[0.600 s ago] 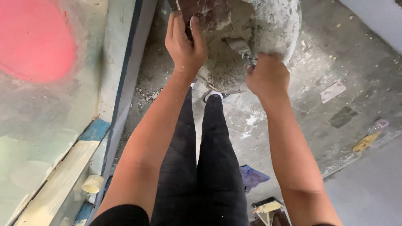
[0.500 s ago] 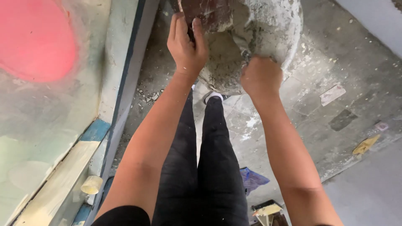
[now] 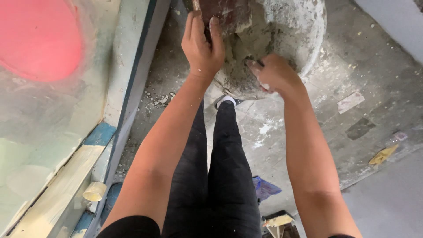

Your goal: The person scoops plaster from a bucket using a putty knife and spreads it onto a hand scraper. The person then applies and smooths the plaster onto the wall using the putty knife.

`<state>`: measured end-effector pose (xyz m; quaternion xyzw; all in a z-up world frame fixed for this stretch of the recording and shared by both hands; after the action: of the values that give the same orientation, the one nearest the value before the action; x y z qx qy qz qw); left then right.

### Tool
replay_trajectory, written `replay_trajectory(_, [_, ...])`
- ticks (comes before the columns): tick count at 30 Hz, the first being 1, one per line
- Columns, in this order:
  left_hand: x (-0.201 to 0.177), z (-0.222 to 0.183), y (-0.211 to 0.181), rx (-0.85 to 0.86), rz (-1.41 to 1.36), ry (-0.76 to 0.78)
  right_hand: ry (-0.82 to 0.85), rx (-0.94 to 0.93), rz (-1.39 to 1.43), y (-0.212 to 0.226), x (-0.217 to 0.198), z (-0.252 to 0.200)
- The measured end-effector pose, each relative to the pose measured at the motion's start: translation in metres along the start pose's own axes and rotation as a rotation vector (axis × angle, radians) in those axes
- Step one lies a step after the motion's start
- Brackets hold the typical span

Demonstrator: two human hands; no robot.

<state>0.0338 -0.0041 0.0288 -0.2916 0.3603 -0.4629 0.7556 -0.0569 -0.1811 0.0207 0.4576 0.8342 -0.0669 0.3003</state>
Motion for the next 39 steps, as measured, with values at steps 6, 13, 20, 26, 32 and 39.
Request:
replay_trajectory(6, [0.000, 0.003, -0.002, 0.009, -0.018, -0.007, 0.060, -0.038, 0.166, 0.005, -0.010, -0.019])
replay_trajectory(13, [0.000, 0.001, 0.000, -0.045, -0.039, 0.013, 0.125, 0.038, 0.427, -0.010, -0.016, -0.026])
replay_trajectory(20, [-0.004, 0.000, 0.007, -0.121, -0.098, -0.064, 0.182, 0.013, 0.521, -0.022, -0.021, -0.034])
replay_trajectory(26, [-0.032, 0.003, 0.004, -0.316, -0.162, -0.117, 0.293, -0.118, 0.749, -0.051, -0.019, -0.030])
replay_trajectory(32, [-0.054, 0.009, -0.024, -0.584, -0.192, 0.082, 0.084, -0.159, 0.911, -0.096, -0.020, -0.058])
replay_trajectory(39, [-0.034, -0.017, -0.063, -0.944, -0.364, 0.348, -0.871, -0.699, 0.243, -0.097, -0.022, -0.131])
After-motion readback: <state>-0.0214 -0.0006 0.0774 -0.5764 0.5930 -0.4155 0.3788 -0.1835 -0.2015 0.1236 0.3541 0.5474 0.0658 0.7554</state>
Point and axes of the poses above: each hand's wrist, its own z-axis towards the middle knuckle, its own x-axis out of the palm, y = z × x, the point moved 4 cm from there along z, towards the middle knuckle, and after that the axes turned 11 degrees about -y, right-handed, at the moved point
